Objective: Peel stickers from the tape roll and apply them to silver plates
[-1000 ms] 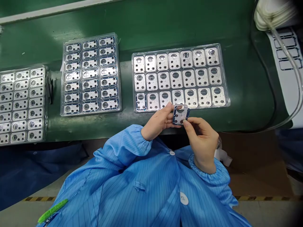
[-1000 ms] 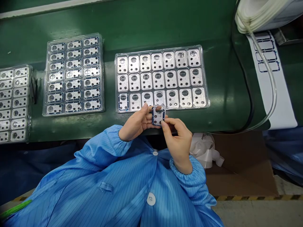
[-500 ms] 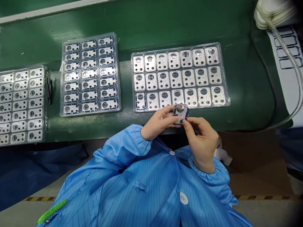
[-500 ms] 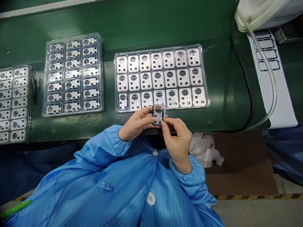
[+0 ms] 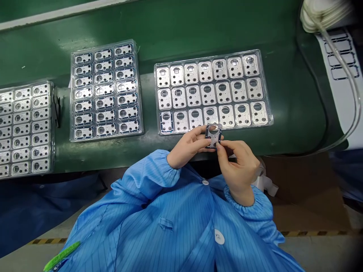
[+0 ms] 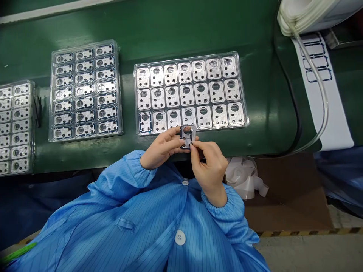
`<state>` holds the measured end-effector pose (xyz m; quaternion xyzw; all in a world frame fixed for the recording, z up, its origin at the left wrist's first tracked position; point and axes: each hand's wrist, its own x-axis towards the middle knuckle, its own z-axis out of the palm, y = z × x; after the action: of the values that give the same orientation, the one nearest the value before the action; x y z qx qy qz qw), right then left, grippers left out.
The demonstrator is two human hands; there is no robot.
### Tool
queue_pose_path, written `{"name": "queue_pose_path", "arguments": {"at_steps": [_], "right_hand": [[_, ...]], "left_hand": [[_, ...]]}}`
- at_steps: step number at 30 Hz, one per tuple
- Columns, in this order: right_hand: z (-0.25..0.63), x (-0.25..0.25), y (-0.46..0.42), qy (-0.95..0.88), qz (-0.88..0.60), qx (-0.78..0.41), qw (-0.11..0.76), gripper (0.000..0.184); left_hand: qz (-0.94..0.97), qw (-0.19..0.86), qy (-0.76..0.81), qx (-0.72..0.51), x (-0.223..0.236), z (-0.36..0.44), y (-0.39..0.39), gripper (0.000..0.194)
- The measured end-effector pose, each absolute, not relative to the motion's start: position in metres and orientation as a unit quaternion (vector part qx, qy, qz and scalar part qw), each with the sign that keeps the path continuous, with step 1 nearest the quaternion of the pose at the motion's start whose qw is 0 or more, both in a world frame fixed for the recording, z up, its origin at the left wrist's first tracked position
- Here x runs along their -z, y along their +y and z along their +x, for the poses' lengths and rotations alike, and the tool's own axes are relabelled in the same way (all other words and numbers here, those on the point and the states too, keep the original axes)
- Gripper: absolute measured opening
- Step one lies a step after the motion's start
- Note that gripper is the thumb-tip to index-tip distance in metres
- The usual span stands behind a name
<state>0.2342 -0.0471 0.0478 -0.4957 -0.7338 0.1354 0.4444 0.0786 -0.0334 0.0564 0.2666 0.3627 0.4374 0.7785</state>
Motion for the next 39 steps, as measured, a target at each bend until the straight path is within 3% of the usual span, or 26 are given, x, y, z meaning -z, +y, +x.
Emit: {"name": "queue_pose_path", "arguments": {"at_steps": [11, 20, 28, 39], "right_hand": [[0.235, -0.041, -0.047, -0.75, -0.491, -0.087, 0.434, 0.009], [0.235, -0.036, -0.044, -0.773, -0.482, -0.003, 0.412, 0.007], [0.237, -0.033, -0.046, -0.77, -0.493, -0.02, 0.404, 0.009], [0.246, -0.043, -0.054, -0.818, -0.47, -0.017, 0.331, 0.041]], "left_hand": [[0.271, 0.772, 0.373, -0.438, -0.055, 0.079, -0.033, 0.035], [0.283, 0.769, 0.365, -0.442, -0.05, 0.079, -0.034, 0.036], [0.288, 0.762, 0.376, -0.442, -0.051, 0.08, -0.035, 0.037], [0.275, 0.75, 0.392, -0.457, -0.051, 0.081, -0.034, 0.035]]}}
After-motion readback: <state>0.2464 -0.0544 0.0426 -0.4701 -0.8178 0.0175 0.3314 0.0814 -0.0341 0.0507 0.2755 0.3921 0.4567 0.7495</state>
